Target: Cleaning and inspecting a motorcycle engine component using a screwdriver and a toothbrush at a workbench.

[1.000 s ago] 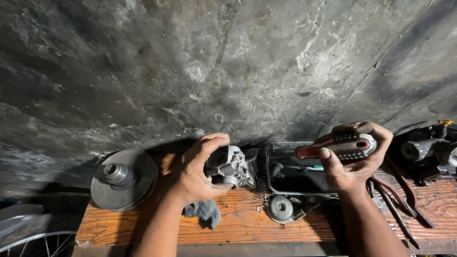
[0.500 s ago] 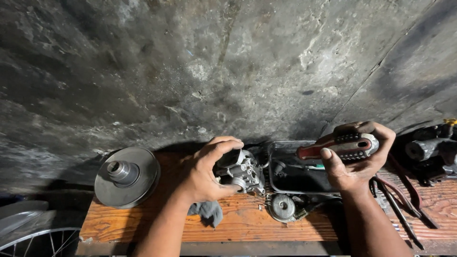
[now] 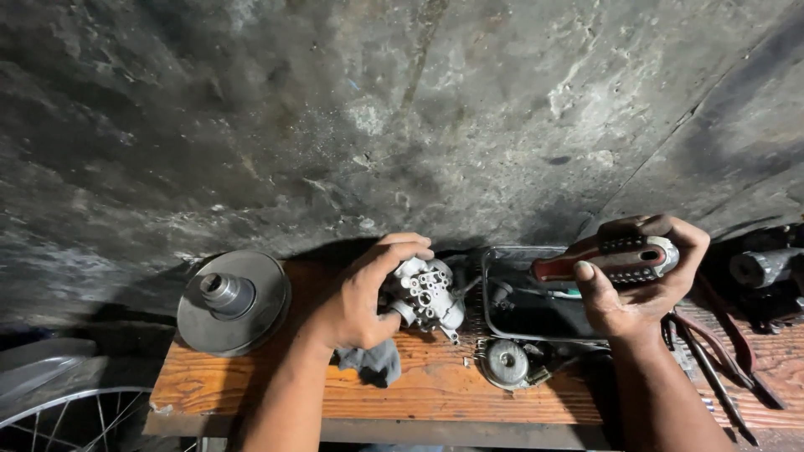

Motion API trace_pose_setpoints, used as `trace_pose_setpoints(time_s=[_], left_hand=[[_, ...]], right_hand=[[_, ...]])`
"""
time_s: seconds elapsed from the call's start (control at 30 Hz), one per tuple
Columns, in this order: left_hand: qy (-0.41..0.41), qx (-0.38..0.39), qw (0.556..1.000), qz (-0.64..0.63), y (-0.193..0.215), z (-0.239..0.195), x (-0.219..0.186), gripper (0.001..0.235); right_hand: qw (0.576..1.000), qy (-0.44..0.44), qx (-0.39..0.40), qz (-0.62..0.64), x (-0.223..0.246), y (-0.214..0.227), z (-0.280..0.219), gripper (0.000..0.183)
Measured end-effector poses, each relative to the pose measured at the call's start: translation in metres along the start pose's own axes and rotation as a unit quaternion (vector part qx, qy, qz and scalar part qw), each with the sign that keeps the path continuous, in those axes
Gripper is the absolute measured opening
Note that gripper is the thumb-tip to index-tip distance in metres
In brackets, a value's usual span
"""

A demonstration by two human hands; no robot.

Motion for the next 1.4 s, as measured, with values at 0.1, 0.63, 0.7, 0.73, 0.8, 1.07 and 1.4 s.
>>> trace_pose_setpoints(time_s=[0.1, 0.63, 0.7, 0.73, 0.8, 1.07, 1.4], left_hand=[[0.026, 0.029, 0.998, -0.038, -0.005, 0.000, 0.003, 0.071], [-0.008, 0.046, 0.989, -0.142, -0.009, 0.000, -0.002, 0.064], [-0.014, 0.060, 0.989, -0.132, -0.009, 0.000, -0.001, 0.062], [-0.013, 0.060, 0.989, -0.132, -0.008, 0.000, -0.001, 0.062], [-0.004, 0.063, 0.989, -0.134, -0.007, 0.001, -0.001, 0.062], [-0.041, 0.021, 0.989, -0.143, -0.010, 0.001, 0.004, 0.079], [-0.038, -0.022, 0.992, -0.118, -0.007, 0.003, -0.001, 0.058]], right_hand=[[1.000, -0.003, -0.002, -0.011, 0.001, 0.000, 0.000, 0.065], [1.000, 0.003, 0.013, -0.017, 0.002, -0.002, 0.000, 0.066], [1.000, -0.002, 0.009, -0.015, 0.001, -0.002, -0.001, 0.067], [1.000, -0.002, 0.009, -0.015, 0.001, -0.001, -0.001, 0.067], [1.000, -0.005, 0.007, -0.013, 0.000, -0.001, -0.001, 0.067], [0.998, 0.033, 0.004, -0.051, 0.005, -0.002, 0.002, 0.069], [0.987, 0.114, -0.008, -0.113, 0.012, 0.006, 0.002, 0.066]])
Point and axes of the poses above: each hand's wrist, its own z-axis towards the middle knuckle, its own y-axis out of the back of the hand, x = y × z, the point moved 2 cm from there along z, towards the middle knuckle, and after that the axes turned 11 degrees about z, right-handed, at the moved point
